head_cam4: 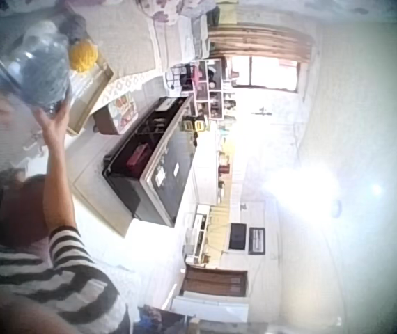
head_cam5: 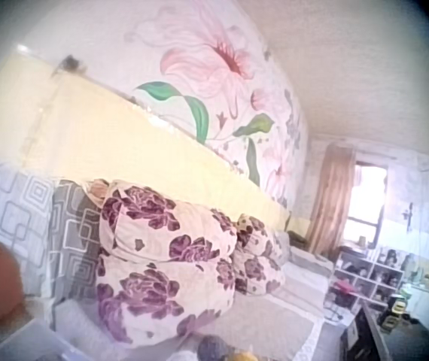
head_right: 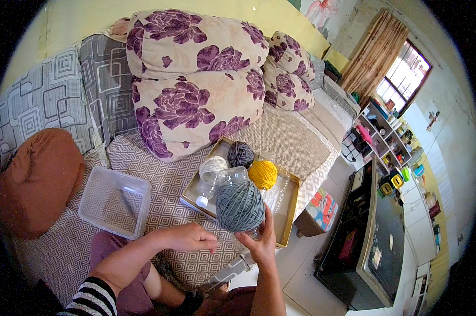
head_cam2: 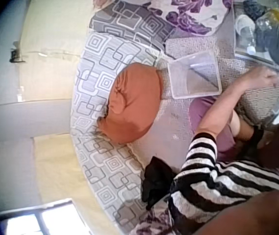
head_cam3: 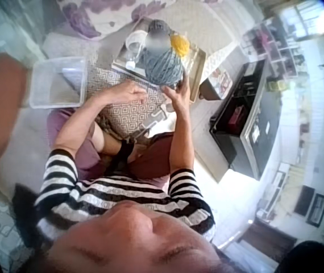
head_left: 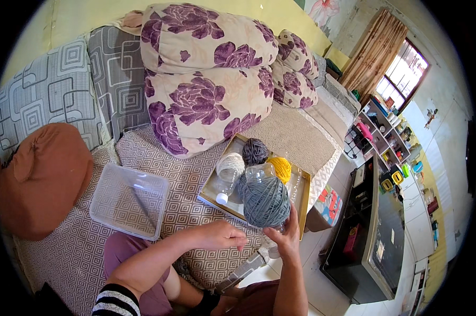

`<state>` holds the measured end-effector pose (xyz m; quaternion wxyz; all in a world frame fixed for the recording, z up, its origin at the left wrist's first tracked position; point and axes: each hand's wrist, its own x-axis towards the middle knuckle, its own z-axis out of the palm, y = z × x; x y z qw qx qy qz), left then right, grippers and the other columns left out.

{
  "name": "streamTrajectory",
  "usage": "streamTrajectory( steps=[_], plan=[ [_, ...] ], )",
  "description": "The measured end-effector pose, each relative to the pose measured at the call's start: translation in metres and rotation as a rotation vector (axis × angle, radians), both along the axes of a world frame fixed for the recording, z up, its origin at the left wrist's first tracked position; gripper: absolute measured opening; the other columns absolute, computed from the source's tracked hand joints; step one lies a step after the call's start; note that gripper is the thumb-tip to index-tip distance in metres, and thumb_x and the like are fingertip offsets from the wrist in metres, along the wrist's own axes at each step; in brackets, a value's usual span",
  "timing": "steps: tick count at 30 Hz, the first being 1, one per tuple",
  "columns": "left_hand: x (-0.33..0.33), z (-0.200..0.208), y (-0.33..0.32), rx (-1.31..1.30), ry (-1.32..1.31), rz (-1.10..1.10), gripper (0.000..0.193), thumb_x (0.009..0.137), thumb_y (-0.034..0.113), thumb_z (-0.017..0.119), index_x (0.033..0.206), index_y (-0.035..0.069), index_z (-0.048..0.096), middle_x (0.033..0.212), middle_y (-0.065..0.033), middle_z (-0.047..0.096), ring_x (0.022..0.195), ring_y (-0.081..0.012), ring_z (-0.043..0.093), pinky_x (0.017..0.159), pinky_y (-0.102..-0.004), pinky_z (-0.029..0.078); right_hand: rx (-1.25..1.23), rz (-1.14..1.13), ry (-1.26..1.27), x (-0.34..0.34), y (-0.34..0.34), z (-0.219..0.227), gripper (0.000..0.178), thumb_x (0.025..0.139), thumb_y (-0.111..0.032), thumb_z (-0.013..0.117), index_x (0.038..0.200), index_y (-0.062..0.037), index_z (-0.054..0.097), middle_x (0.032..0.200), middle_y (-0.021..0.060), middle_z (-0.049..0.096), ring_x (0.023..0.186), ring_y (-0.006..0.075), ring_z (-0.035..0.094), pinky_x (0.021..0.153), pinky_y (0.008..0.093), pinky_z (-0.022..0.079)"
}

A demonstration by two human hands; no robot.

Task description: The person organizes yarn by placing balls of yarn into plastic bottles and then arranging them on a tray.

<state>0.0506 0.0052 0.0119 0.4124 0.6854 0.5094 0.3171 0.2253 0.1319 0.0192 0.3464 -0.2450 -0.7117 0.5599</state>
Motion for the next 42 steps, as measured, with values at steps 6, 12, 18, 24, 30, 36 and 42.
streamTrajectory(
  steps=[6, 12, 18, 24, 30, 36, 42],
  plan=[
    [-0.009, 0.015, -0.008, 0.147, -0.052, 0.139, 0.019, 0.086, 0.023, 0.050, 0.082, 0.008, 0.062, 0.072, -0.0042, 0.062, 0.065, -0.0139, 0.059, 0.061, -0.0273, 0.045, 0.265, -0.039, -0.496, 0.000, -0.009, 0.013, 0.094, 0.056, -0.019, 0.077, 0.133, -0.0081, 0.025, 0.098, 0.0166, 0.058, 0.090, 0.0252, 0.059, 0.080, 0.0339, 0.046],
    [-0.031, 0.015, -0.011, 0.315, -0.040, 0.501, 0.018, 0.082, 0.023, 0.058, 0.080, 0.005, 0.061, 0.062, -0.0067, 0.056, 0.052, -0.0145, 0.052, 0.051, -0.0273, 0.040, 0.237, 0.363, -0.574, 0.006, -0.005, 0.006, 0.094, 0.055, -0.022, 0.078, 0.132, -0.0089, 0.028, 0.101, 0.0178, 0.058, 0.096, 0.0265, 0.057, 0.083, 0.0336, 0.044],
    [-0.041, 0.000, -0.004, 0.245, -0.183, 0.676, 0.018, 0.082, 0.021, 0.060, 0.081, 0.002, 0.061, 0.060, -0.0026, 0.055, 0.054, -0.0083, 0.048, 0.051, -0.0238, 0.039, 0.079, 0.623, -0.556, 0.006, -0.011, 0.015, 0.092, 0.055, -0.020, 0.078, 0.132, -0.0068, 0.029, 0.108, 0.0150, 0.055, 0.097, 0.0217, 0.054, 0.084, 0.0310, 0.042],
    [-0.052, -0.005, -0.003, 0.234, -0.747, 0.820, 0.021, 0.083, 0.016, 0.053, 0.065, 0.004, 0.053, 0.059, 0.0012, 0.049, 0.050, -0.0047, 0.040, 0.046, -0.0191, 0.032, 0.055, 0.503, -0.387, 0.010, -0.005, 0.010, 0.094, 0.055, -0.015, 0.078, 0.133, -0.0054, 0.026, 0.107, 0.0121, 0.055, 0.098, 0.0196, 0.053, 0.086, 0.0316, 0.040],
    [-0.082, -0.012, -0.017, 0.300, -0.645, 0.761, 0.009, 0.074, 0.004, 0.048, 0.082, 0.003, 0.052, 0.076, -0.0028, 0.052, 0.069, -0.0087, 0.048, 0.060, -0.0207, 0.038, -0.054, 0.266, -0.195, 0.005, -0.001, 0.008, 0.096, 0.053, -0.011, 0.078, 0.133, -0.0011, 0.024, 0.116, 0.0111, 0.049, 0.106, 0.0201, 0.049, 0.093, 0.0320, 0.036],
    [-0.048, 0.010, -0.007, 0.265, -0.471, 0.414, 0.059, 0.064, -0.009, 0.056, 0.120, 0.005, 0.041, 0.126, -0.0104, 0.041, 0.118, -0.0200, 0.038, 0.098, -0.0319, 0.030, -0.261, 0.367, -0.084, 0.002, -0.010, 0.010, 0.094, 0.053, -0.013, 0.076, 0.132, 0.0001, 0.026, 0.125, 0.0099, 0.041, 0.117, 0.0203, 0.038, 0.100, 0.0326, 0.025],
    [-0.028, -0.021, 0.000, 0.119, -0.473, 0.347, 0.049, 0.077, -0.004, 0.053, 0.123, 0.006, 0.039, 0.121, -0.0116, 0.047, 0.112, -0.0204, 0.044, 0.093, -0.0309, 0.036, -0.448, 0.340, -0.001, 0.006, -0.013, 0.004, 0.093, 0.053, -0.022, 0.075, 0.131, 0.0001, 0.029, 0.127, 0.0102, 0.040, 0.116, 0.0209, 0.038, 0.099, 0.0322, 0.026]
  ],
)
